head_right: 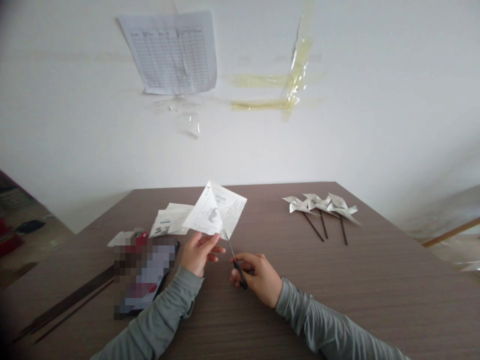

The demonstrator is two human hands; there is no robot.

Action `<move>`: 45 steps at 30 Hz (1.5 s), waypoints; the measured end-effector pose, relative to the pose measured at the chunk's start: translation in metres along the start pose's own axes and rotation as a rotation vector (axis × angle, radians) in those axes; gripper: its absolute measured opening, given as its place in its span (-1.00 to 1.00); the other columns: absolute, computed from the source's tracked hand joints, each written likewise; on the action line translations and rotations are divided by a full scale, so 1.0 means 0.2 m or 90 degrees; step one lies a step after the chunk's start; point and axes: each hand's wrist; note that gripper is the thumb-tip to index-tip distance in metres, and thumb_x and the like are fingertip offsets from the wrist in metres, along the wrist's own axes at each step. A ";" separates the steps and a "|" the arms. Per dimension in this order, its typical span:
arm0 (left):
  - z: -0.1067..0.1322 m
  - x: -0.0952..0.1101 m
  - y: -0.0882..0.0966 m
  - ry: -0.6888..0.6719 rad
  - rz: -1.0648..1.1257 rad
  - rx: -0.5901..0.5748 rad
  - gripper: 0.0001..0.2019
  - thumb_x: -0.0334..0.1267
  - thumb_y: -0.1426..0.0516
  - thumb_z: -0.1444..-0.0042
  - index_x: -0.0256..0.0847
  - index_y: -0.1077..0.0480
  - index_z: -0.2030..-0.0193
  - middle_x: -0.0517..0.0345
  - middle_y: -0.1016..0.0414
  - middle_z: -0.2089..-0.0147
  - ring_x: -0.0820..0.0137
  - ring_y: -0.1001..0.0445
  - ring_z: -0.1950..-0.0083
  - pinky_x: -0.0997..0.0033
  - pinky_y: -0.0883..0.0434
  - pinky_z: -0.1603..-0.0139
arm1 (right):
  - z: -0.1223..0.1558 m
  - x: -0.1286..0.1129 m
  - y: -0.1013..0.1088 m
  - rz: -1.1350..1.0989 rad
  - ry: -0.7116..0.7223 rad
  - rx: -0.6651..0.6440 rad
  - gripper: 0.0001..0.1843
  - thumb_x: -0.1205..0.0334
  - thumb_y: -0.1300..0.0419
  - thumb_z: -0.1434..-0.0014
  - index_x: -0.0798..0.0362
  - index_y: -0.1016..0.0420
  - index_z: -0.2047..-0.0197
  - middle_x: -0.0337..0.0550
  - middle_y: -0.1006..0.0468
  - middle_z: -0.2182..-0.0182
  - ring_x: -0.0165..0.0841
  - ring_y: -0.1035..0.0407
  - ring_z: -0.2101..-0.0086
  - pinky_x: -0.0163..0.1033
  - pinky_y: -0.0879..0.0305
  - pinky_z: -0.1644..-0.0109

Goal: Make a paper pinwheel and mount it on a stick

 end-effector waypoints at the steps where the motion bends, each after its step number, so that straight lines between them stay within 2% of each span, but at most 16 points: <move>1: 0.00 0.00 0.00 0.001 -0.002 0.001 -0.57 -0.14 -0.72 -0.14 -0.14 -0.59 0.18 0.03 -0.96 0.15 0.26 -0.90 0.38 0.58 -0.60 0.54 | 0.00 0.01 0.00 -0.001 0.001 -0.003 -0.25 -0.58 -0.70 -0.27 -0.08 -0.81 -0.05 0.07 -0.92 0.29 0.00 -0.81 0.33 0.04 -0.85 0.09; 7: 0.00 0.01 0.00 0.015 -0.006 0.007 -0.58 -0.19 -0.71 -0.17 -0.14 -0.57 0.19 0.02 -0.94 0.13 0.23 -0.91 0.36 0.57 -0.60 0.54 | -0.02 0.05 0.00 -0.004 0.015 -0.007 -0.29 -0.55 -0.67 -0.32 -0.06 -0.80 -0.04 0.02 -0.90 0.32 -0.05 -0.77 0.36 0.04 -0.81 0.13; 17: -0.01 -0.01 0.01 0.006 -0.003 -0.003 -0.55 -0.12 -0.73 -0.15 -0.15 -0.58 0.18 0.01 -0.94 0.14 0.25 -0.90 0.37 0.58 -0.60 0.54 | -0.01 0.01 -0.01 0.000 0.005 -0.010 -0.23 -0.58 -0.69 -0.28 -0.03 -0.78 -0.06 0.02 -0.88 0.32 -0.08 -0.75 0.37 0.03 -0.80 0.14; 25: -0.04 -0.03 0.03 0.044 -0.013 -0.028 -0.60 -0.22 -0.73 -0.12 -0.17 -0.66 0.11 0.00 -0.94 0.16 0.18 -0.91 0.39 0.56 -0.56 0.60 | -0.01 0.04 0.00 -0.007 0.015 0.004 -0.22 -0.56 -0.69 -0.30 -0.03 -0.81 -0.11 0.03 -0.93 0.26 -0.11 -0.78 0.35 -0.02 -0.81 0.12; 29: -0.06 -0.05 0.02 0.054 -0.017 -0.023 -0.61 -0.25 -0.72 -0.12 -0.16 -0.66 0.10 0.00 -0.93 0.17 0.18 -0.90 0.40 0.55 -0.55 0.61 | -0.01 0.04 0.00 -0.012 0.018 0.002 -0.22 -0.58 -0.67 -0.32 -0.04 -0.80 -0.14 0.04 -0.94 0.24 -0.08 -0.78 0.34 0.02 -0.80 0.12; 33: -0.06 -0.06 0.00 0.051 -0.010 0.015 -0.58 -0.23 -0.72 -0.12 -0.14 -0.61 0.13 0.04 -0.90 0.23 0.18 -0.87 0.46 0.56 -0.50 0.65 | 0.00 0.03 0.00 -0.008 0.012 0.006 -0.22 -0.60 -0.67 -0.30 -0.06 -0.78 -0.10 0.01 -0.90 0.28 -0.05 -0.78 0.34 0.06 -0.81 0.12; 37: -0.04 -0.04 0.01 0.039 -0.006 -0.021 -0.59 -0.20 -0.73 -0.12 -0.15 -0.64 0.13 0.01 -0.93 0.17 0.17 -0.91 0.38 0.56 -0.57 0.59 | 0.00 0.01 -0.01 -0.004 0.001 0.016 -0.25 -0.59 -0.70 -0.26 -0.10 -0.79 -0.05 0.01 -0.88 0.30 -0.01 -0.79 0.34 0.05 -0.82 0.13; 42: -0.04 -0.04 0.03 0.046 -0.013 -0.028 -0.64 -0.24 -0.71 -0.17 -0.17 -0.66 0.14 -0.02 -0.95 0.15 0.18 -0.92 0.38 0.56 -0.57 0.59 | 0.00 -0.02 -0.02 -0.006 -0.008 0.017 -0.20 -0.65 -0.71 -0.18 -0.11 -0.76 -0.02 -0.02 -0.87 0.34 -0.02 -0.77 0.37 0.06 -0.81 0.16; 45: -0.05 -0.04 0.03 0.059 -0.014 -0.023 -0.63 -0.28 -0.72 -0.15 -0.17 -0.66 0.13 -0.03 -0.95 0.15 0.16 -0.92 0.39 0.56 -0.56 0.60 | 0.01 -0.04 -0.02 0.007 -0.005 0.024 -0.27 -0.63 -0.70 -0.24 -0.15 -0.77 0.01 -0.02 -0.89 0.33 -0.02 -0.77 0.36 0.07 -0.81 0.14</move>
Point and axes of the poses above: each hand's wrist, its own z-axis away from the middle knuckle, its own y-axis out of the back of the hand, x = y × z
